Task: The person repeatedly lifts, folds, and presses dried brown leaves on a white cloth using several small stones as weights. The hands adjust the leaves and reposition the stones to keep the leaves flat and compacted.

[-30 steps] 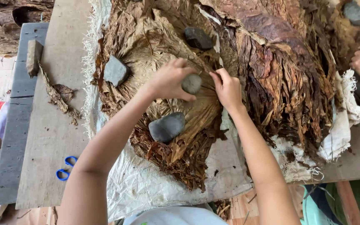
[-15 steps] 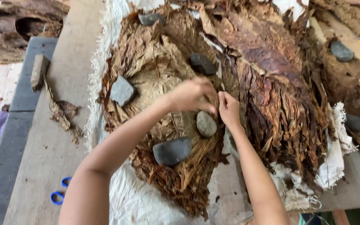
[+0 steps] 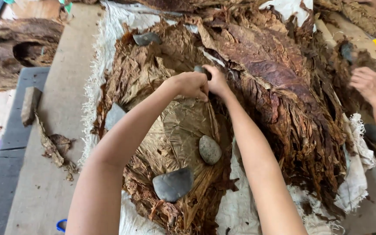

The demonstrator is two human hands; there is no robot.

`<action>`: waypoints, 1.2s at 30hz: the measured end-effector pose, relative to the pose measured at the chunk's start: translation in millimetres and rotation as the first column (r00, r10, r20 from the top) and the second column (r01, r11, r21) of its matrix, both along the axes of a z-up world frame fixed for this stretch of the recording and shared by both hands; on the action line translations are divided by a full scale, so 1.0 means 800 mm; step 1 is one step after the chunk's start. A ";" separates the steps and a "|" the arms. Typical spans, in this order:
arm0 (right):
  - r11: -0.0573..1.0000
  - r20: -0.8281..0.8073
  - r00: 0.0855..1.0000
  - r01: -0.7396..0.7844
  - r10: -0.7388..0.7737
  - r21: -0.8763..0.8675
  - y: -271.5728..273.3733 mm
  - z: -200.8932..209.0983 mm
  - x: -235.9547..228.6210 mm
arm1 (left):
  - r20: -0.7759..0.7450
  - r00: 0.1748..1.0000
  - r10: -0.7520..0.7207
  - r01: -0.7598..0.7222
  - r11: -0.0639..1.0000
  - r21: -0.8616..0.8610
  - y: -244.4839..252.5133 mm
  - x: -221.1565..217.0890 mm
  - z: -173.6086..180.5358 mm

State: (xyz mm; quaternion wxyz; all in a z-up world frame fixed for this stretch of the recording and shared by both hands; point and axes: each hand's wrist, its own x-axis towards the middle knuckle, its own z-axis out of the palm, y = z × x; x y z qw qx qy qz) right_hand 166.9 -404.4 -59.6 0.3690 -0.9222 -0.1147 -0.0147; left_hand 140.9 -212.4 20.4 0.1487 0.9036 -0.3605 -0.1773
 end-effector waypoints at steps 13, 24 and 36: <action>0.931 0.068 0.964 -0.265 0.256 0.249 0.000 0.142 -0.252 | -0.108 0.936 -0.334 0.340 0.940 0.040 -0.055 0.079 -0.043; 0.990 -0.015 0.991 -0.137 0.137 -0.025 0.053 0.125 -0.261 | -0.208 0.744 0.635 -0.625 0.552 -0.552 0.223 -0.027 0.140; 0.943 -0.245 0.965 -0.009 0.095 0.332 0.166 0.000 0.060 | -0.762 0.596 0.254 -0.799 0.287 -0.529 0.361 -0.056 -0.014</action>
